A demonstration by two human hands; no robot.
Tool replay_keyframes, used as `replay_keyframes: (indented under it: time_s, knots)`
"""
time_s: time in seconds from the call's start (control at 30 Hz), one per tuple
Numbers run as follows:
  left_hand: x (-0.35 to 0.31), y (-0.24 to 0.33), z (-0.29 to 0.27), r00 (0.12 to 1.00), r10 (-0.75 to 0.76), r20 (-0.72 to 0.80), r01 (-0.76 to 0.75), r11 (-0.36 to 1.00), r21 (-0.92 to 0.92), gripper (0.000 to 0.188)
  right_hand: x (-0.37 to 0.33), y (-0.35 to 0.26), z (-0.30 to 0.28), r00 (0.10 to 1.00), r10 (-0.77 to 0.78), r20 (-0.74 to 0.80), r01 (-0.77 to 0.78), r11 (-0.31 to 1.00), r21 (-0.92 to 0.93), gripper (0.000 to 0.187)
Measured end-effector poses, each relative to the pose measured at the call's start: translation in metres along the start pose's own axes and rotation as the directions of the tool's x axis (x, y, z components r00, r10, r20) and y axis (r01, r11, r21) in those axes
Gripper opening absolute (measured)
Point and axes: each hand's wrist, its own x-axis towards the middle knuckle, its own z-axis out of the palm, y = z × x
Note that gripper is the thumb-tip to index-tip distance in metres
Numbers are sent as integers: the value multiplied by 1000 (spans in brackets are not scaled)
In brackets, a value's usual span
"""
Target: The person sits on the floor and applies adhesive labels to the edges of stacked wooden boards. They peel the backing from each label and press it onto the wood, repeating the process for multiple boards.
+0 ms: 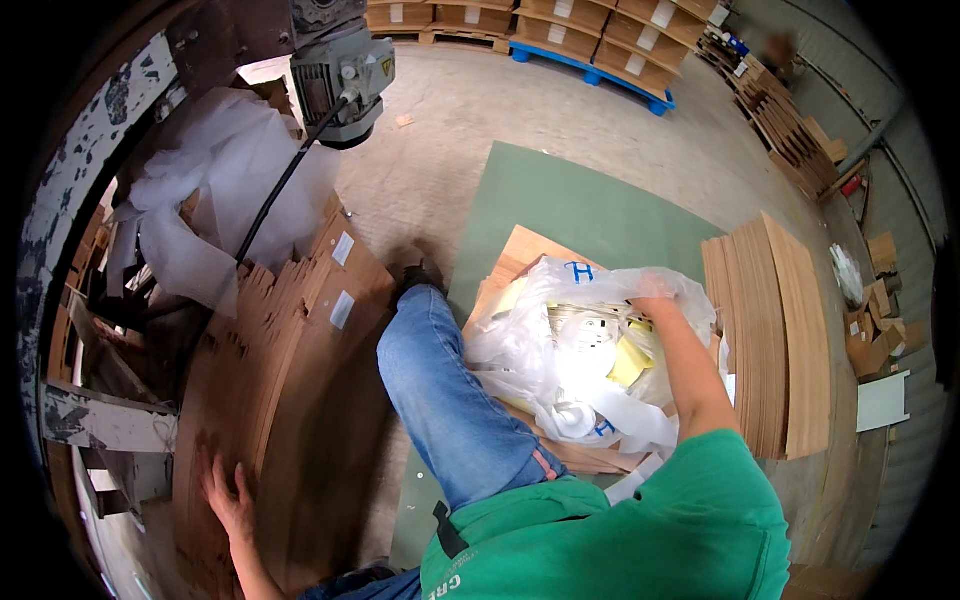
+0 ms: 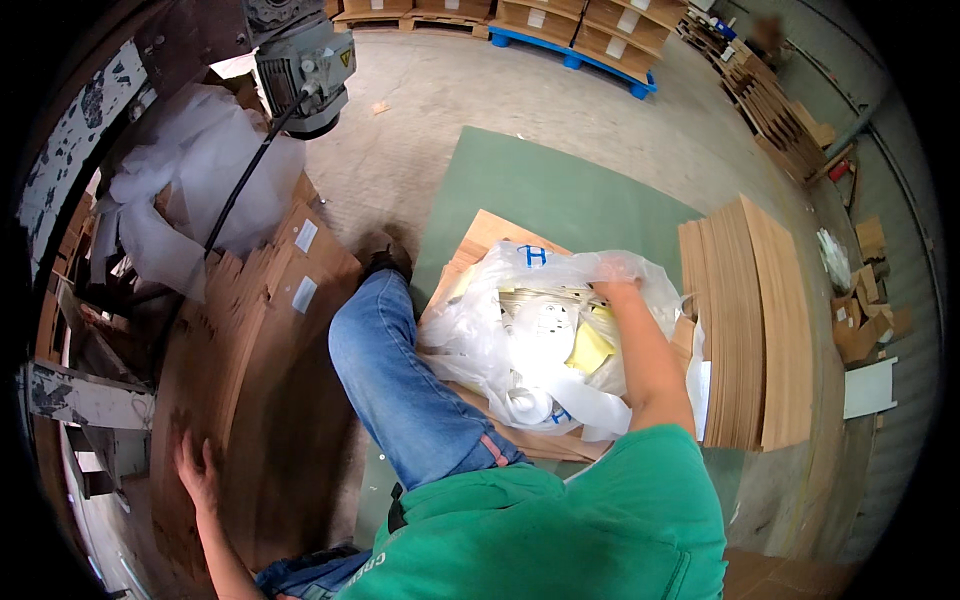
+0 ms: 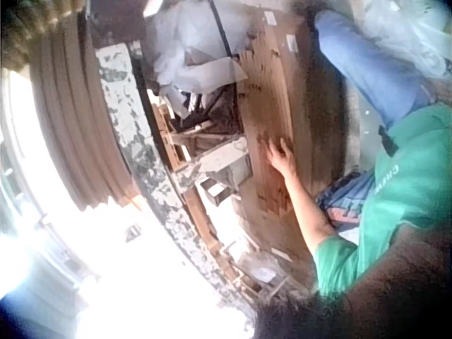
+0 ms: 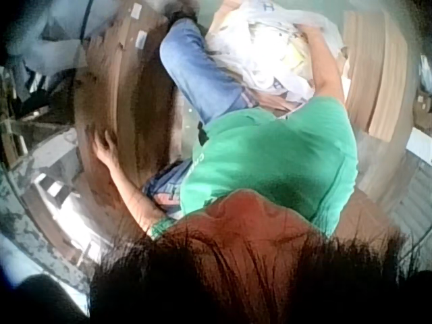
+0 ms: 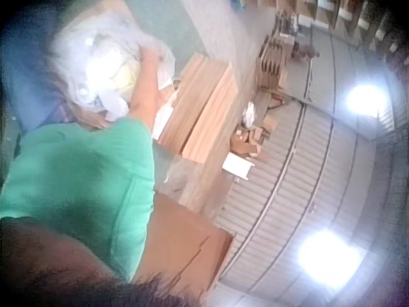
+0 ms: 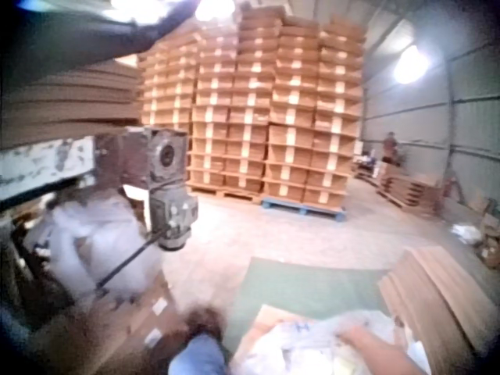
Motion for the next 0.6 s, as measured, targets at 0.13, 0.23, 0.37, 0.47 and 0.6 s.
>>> replay_keyframes:
  time_s: [0.13,0.23,0.37,0.47,0.6]
  knots:
    - [7,16,-7,999,-36,25,35,999,42,35,3,-14,10,990,111,-83,-102,989,111,38]
    - [2,3,1,1000,-19,7,18,997,80,34,5,-29,22,973,194,-122,-166,964,209,40]
    - [5,9,3,999,23,49,-24,999,23,32,35,23,61,980,90,-178,-73,992,99,36]
    - [6,13,1,998,39,47,-38,999,-20,30,30,58,63,989,84,-124,-34,931,363,31]
    - [11,18,-1,1000,15,12,-14,998,-57,28,-26,15,44,979,150,136,-169,235,957,20]
